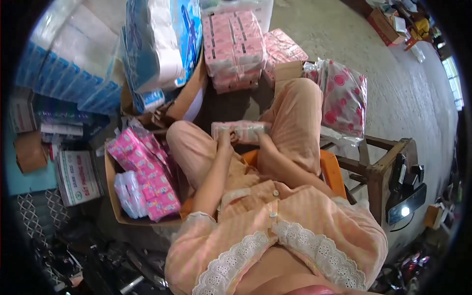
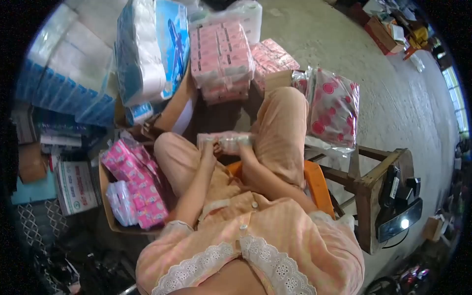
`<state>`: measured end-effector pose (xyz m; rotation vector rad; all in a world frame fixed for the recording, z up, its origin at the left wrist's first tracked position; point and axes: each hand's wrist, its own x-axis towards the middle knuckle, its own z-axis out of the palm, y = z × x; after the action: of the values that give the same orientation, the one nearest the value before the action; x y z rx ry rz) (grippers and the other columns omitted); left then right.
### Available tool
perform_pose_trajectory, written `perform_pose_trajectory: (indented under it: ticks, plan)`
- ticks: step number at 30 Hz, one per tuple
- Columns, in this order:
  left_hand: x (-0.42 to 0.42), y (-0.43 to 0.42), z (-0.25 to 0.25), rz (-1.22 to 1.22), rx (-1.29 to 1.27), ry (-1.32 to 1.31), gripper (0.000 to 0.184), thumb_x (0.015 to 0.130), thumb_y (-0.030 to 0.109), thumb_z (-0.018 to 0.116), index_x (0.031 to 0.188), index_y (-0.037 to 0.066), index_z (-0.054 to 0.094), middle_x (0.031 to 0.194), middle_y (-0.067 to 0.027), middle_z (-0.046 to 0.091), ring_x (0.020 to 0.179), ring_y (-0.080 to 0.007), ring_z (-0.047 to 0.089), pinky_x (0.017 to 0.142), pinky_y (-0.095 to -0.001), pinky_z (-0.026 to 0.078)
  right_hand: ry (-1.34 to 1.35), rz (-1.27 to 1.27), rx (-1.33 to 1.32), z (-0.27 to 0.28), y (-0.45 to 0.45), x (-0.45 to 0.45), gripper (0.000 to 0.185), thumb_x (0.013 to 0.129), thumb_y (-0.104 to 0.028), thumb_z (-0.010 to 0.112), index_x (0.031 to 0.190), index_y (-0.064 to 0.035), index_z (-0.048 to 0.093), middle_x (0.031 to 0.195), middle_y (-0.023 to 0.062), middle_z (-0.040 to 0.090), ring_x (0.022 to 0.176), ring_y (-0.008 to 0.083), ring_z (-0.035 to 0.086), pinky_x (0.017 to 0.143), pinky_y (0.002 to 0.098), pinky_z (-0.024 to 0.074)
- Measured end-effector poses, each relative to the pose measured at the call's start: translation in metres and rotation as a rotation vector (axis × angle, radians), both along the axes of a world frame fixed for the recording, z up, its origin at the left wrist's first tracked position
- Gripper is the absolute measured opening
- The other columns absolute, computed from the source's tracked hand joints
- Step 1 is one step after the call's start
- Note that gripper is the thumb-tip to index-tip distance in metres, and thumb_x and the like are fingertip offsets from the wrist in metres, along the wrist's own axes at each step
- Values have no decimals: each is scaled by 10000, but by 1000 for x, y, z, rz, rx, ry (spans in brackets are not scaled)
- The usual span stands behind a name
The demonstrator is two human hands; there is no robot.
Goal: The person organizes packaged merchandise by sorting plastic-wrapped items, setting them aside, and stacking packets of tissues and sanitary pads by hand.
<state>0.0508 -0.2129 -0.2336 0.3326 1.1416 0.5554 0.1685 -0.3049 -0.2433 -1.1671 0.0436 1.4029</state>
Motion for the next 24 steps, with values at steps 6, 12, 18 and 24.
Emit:
perform_pose_trajectory:
  ticks: [6, 12, 18, 24]
  plan:
    - [2, 21, 6, 50, 93, 11, 316, 838, 291, 575, 592, 125, 466, 476, 44, 356, 375, -92, 320, 407, -208, 325, -168, 40, -221, 74, 63, 24, 479, 784, -358, 571, 1124, -33, 486, 1079, 128, 538, 907, 228, 554, 761, 359, 457]
    - [-4, 31, 22, -139, 360, 2, 330, 834, 288, 573, 571, 114, 472, 525, 38, 431, 439, -65, 362, 455, -197, 286, -308, -205, -264, -21, 82, 26, 674, 706, -463, 636, 1190, -28, 463, 1090, 124, 540, 1005, 248, 502, 815, 382, 405]
    - [0, 26, 21, -237, 383, 58, 296, 832, 273, 564, 596, 101, 514, 539, 10, 475, 463, -88, 418, 496, -238, 355, -9, 5, -483, -10, 85, 22, 612, 730, -475, 551, 1155, -42, 470, 1069, 131, 534, 966, 301, 527, 756, 499, 428]
    - [-4, 29, -1, -203, 327, 42, 316, 853, 249, 534, 582, 89, 520, 499, 0, 463, 402, -100, 382, 440, -250, 335, 198, -71, -251, -80, 86, 29, 573, 723, -415, 537, 1123, -12, 460, 1058, 139, 535, 933, 322, 544, 753, 522, 449]
